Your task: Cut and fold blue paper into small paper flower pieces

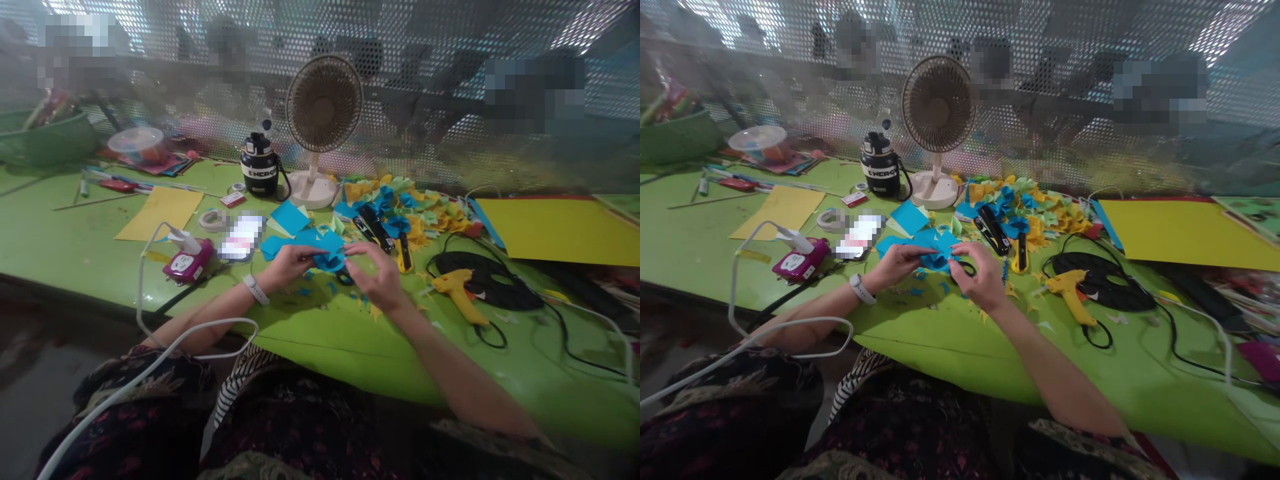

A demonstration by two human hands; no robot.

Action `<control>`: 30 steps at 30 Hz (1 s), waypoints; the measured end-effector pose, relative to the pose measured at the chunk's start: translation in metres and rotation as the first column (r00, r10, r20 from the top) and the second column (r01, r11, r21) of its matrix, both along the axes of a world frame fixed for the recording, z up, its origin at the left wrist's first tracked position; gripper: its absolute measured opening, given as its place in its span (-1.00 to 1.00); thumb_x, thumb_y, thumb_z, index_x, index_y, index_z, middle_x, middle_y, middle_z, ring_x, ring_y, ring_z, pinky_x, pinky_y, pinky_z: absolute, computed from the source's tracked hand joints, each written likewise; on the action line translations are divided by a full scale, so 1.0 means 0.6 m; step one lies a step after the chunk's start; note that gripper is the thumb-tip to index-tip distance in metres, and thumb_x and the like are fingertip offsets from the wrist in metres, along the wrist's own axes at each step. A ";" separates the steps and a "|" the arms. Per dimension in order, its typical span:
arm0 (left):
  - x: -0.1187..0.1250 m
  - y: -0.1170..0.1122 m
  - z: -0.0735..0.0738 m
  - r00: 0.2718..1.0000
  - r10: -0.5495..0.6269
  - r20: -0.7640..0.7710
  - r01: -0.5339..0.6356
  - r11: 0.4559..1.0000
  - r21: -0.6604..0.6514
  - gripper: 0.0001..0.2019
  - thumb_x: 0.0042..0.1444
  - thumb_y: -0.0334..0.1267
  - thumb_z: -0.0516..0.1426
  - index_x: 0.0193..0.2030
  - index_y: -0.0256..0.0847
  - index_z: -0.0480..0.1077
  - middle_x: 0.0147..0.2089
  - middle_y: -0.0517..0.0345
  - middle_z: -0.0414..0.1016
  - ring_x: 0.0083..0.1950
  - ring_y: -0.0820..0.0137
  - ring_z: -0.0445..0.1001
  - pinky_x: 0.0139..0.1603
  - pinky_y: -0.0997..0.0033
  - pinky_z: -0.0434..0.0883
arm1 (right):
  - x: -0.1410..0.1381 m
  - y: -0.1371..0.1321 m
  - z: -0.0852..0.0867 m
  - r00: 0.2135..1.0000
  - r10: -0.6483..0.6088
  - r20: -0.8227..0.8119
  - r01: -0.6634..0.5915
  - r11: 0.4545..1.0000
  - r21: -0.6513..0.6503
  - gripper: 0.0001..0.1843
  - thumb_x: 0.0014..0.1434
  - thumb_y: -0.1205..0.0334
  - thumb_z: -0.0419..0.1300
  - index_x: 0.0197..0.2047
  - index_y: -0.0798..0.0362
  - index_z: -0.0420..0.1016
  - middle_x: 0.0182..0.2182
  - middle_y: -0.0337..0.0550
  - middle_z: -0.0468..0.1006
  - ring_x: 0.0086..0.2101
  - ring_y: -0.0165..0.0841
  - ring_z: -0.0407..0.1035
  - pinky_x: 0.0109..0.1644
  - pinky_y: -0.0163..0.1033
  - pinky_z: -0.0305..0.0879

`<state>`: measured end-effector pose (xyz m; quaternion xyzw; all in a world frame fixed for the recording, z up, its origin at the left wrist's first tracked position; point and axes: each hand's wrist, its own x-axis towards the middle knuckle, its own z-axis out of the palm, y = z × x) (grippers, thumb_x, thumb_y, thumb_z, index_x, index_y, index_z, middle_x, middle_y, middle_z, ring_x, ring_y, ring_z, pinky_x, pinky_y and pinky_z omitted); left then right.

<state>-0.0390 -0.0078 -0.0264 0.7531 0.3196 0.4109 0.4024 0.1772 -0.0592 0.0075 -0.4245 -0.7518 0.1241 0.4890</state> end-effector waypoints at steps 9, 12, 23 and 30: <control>0.007 -0.006 0.012 0.958 0.025 0.285 0.101 0.902 -0.419 -0.64 -0.03 -0.08 0.37 -0.16 -0.29 0.62 -0.21 0.04 0.67 -0.22 0.34 0.64 -0.06 0.20 0.63 | 0.010 0.013 -0.002 0.917 0.005 -0.399 -0.189 0.887 -0.422 -0.79 0.12 0.10 0.30 -0.20 -0.01 0.51 -0.11 -0.11 0.65 -0.07 -0.24 0.51 0.09 -0.03 0.43; 0.007 -0.006 0.009 0.960 0.010 0.281 0.114 0.900 -0.421 -0.67 -0.02 -0.10 0.37 -0.16 -0.27 0.62 -0.20 0.04 0.68 -0.24 0.37 0.63 -0.09 0.25 0.63 | 0.007 0.010 -0.001 0.910 0.006 -0.415 -0.205 0.875 -0.438 -0.76 0.11 0.07 0.32 -0.19 -0.01 0.51 -0.10 -0.10 0.64 -0.08 -0.25 0.51 0.09 -0.03 0.43; 0.005 -0.003 0.003 0.988 -0.039 0.146 0.077 0.962 -0.263 -0.66 0.10 -0.07 0.28 -0.10 -0.30 0.61 -0.16 -0.03 0.67 -0.26 0.37 0.62 -0.17 0.34 0.59 | 0.005 0.007 0.002 0.941 -0.008 -0.337 -0.158 0.874 -0.460 -0.74 0.05 0.12 0.29 -0.18 0.03 0.53 -0.15 -0.05 0.64 -0.15 -0.23 0.53 0.02 -0.03 0.46; -0.003 -0.003 -0.002 0.994 0.045 -0.096 -0.022 0.975 0.221 -0.70 0.15 -0.38 0.12 -0.04 -0.22 0.60 -0.16 0.03 0.68 -0.22 0.40 0.61 -0.17 0.41 0.54 | 0.007 0.012 -0.013 0.990 0.026 0.135 -0.001 0.984 -0.179 -0.78 0.11 0.28 0.17 -0.16 0.01 0.54 -0.20 -0.09 0.64 -0.19 -0.21 0.52 -0.06 -0.07 0.45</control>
